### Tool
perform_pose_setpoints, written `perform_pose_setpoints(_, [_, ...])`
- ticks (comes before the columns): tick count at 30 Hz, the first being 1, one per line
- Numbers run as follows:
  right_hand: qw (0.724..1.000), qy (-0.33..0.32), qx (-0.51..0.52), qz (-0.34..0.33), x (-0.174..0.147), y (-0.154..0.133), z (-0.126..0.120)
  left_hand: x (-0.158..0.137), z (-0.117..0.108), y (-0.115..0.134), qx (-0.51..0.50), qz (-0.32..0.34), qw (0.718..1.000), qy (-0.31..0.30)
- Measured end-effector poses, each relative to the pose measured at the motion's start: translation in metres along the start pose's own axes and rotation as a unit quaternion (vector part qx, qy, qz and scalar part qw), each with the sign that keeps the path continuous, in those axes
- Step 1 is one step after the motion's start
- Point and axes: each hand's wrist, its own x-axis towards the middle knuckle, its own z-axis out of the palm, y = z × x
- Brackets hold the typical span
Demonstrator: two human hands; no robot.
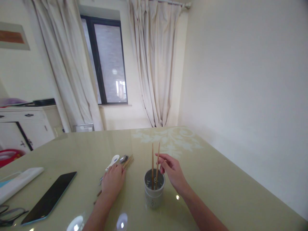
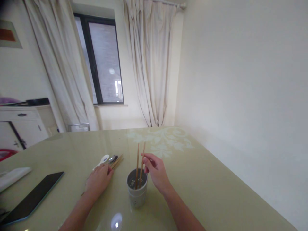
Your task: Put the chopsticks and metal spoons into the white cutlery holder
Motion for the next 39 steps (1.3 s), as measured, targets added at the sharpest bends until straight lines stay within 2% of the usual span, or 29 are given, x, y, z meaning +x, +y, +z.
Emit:
perform_pose_setpoints(4, [0.997,0.064,-0.047,-0.014,0.001,0.005,0.0,-0.002,0.0,0.011,-0.02,0.046,0.999,-0.005])
perform_pose_setpoints(10, [0.998,0.056,0.021,0.007,0.001,0.01,0.002,-0.005,0.0,0.022,-0.079,0.073,0.994,-0.025])
perform_pose_setpoints(16, [0.999,0.031,0.008,0.02,-0.001,0.015,0.005,-0.005,0.003,0.02,-0.09,0.088,0.992,-0.019])
perform_pose_setpoints(19, [0.999,0.026,0.002,0.034,-0.002,0.016,0.006,-0.005,0.005,0.025,-0.144,0.094,0.985,-0.004])
perform_pose_setpoints(22, [0.998,0.04,-0.019,0.051,-0.001,0.023,0.006,-0.006,0.004,0.036,-0.277,0.1,0.956,0.016])
perform_pose_setpoints(25, [0.994,0.044,-0.046,0.087,0.001,0.035,0.005,-0.012,-0.001,0.051,-0.428,0.132,0.894,0.016])
perform_pose_setpoints(28, [0.993,-0.021,-0.019,0.113,0.001,0.046,0.007,-0.021,-0.008,0.063,-0.517,0.178,0.837,-0.027])
perform_pose_setpoints(31, [0.993,-0.063,0.026,0.101,0.002,0.047,0.011,-0.026,-0.013,0.068,-0.541,0.204,0.815,-0.035])
perform_pose_setpoints(33, [0.996,-0.029,0.04,0.08,0.004,0.042,0.01,-0.026,-0.016,0.067,-0.537,0.201,0.819,0.008])
perform_pose_setpoints(35, [0.996,0.058,0.048,0.048,0.009,0.035,0.002,-0.026,-0.019,0.063,-0.536,0.185,0.822,0.048])
perform_pose_setpoints(37, [0.984,0.167,0.056,0.008,0.016,0.029,-0.013,-0.027,-0.022,0.06,-0.551,0.167,0.816,0.046])
perform_pose_setpoints(39, [0.963,0.258,0.066,-0.037,0.022,0.023,-0.031,-0.03,-0.026,0.058,-0.573,0.157,0.804,0.013])
